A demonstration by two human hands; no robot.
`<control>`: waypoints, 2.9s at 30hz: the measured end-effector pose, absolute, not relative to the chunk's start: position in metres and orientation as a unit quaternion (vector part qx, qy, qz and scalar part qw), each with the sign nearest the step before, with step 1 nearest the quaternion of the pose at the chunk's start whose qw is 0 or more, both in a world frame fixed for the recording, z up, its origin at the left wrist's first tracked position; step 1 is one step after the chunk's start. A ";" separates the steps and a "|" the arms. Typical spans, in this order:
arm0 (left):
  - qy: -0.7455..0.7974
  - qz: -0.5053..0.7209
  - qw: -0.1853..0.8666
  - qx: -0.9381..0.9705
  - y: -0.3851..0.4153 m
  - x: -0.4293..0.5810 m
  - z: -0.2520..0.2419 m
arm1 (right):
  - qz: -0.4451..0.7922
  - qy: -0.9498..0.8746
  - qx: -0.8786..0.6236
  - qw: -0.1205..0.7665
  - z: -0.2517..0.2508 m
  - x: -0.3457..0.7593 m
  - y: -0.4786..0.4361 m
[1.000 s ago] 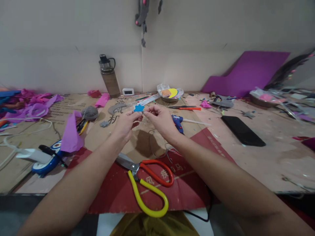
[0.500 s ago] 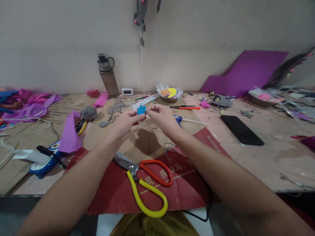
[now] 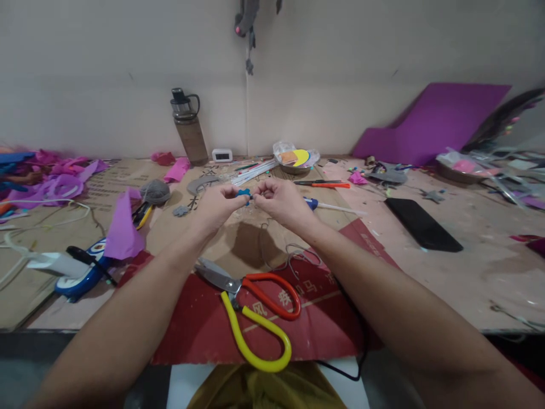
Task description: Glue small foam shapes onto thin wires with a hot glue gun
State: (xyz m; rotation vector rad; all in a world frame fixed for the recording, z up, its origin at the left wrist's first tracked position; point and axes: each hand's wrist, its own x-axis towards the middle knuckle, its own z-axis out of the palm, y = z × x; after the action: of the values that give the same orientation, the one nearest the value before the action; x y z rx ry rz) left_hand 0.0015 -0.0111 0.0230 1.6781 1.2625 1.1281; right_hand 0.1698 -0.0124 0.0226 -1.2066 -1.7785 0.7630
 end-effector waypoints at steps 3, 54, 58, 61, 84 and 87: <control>0.497 0.435 0.362 0.658 -0.011 0.002 0.022 | 0.303 -0.716 -0.476 0.411 0.024 0.169 -0.014; 0.489 0.500 0.505 0.505 0.012 -0.022 0.022 | 0.403 -0.681 -0.541 0.285 0.036 0.193 -0.009; 0.467 0.452 0.525 0.549 0.006 -0.011 0.015 | 0.405 -0.695 -0.518 0.292 0.038 0.197 -0.013; 0.433 0.426 0.516 0.604 0.000 0.000 0.010 | 0.396 -0.704 -0.521 0.277 0.041 0.200 -0.017; 0.481 0.294 0.395 0.725 -0.019 0.009 0.020 | 0.291 -0.796 -0.492 0.198 0.033 0.199 -0.013; 0.498 0.284 0.371 0.731 -0.022 0.012 0.021 | 0.281 -0.800 -0.496 0.188 0.036 0.197 -0.016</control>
State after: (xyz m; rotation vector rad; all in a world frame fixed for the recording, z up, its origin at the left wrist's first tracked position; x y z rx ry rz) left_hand 0.0118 -0.0216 0.0208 1.8740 1.2758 0.7271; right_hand 0.1968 -0.0158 0.0358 -1.3941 -2.2503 0.7915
